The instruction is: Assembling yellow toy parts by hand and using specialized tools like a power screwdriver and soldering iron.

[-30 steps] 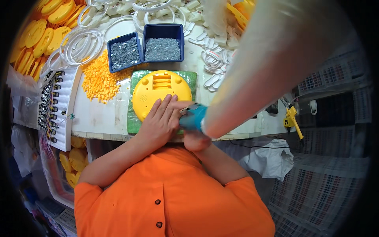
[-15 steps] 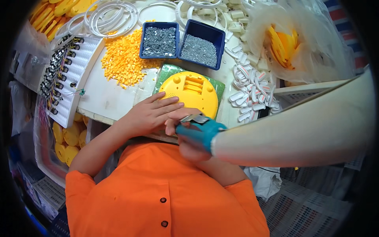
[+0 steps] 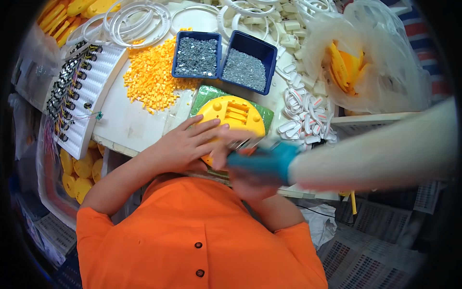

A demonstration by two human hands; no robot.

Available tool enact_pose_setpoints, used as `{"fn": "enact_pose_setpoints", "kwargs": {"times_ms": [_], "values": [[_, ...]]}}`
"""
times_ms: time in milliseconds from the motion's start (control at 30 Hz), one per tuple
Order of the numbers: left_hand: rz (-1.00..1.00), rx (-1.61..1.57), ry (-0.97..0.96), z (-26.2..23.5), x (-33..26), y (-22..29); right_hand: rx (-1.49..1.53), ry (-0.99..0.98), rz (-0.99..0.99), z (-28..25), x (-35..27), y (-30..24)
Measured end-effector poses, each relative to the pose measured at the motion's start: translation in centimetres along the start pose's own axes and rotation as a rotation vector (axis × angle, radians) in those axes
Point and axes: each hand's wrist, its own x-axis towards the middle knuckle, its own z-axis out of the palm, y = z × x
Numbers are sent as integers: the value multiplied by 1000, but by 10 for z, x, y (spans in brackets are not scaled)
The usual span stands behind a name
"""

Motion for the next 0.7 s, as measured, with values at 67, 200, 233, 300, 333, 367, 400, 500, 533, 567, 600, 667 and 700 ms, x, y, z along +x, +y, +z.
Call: {"fn": "enact_pose_setpoints", "kwargs": {"times_ms": [67,200,233,300,333,367,400,500,533,567,600,667,700], "values": [[87,176,-19,-5,11,-6,628,354,-319,4,14,-8],[55,-74,159,-47,42,-7,230,326,-461,-50,59,-48],[101,-60,145,-59,49,-10,52,436,-417,-54,63,-57],[-56,-119,232,-79,54,-16,-86,455,-423,-70,65,-52],[-26,-134,290,-78,57,-23,-123,596,-312,-66,65,-50],[-15,-116,285,-77,56,-27,-116,602,-332,-64,60,-43],[-41,-138,291,-76,55,-28,-254,700,-410,-63,53,-32],[-65,-152,301,-73,55,-28,-610,776,-538,-60,19,13],[-86,-168,313,-72,50,-25,-669,679,-557,-52,16,20],[-101,-196,324,-71,47,-24,-736,588,-568,-44,13,26],[-97,-181,301,-73,46,-24,-706,521,-494,-35,11,30],[-96,-175,361,-64,44,-22,-657,545,-519,-29,10,40],[-87,-171,427,-59,43,-22,-619,569,-543,-26,11,42]]}}
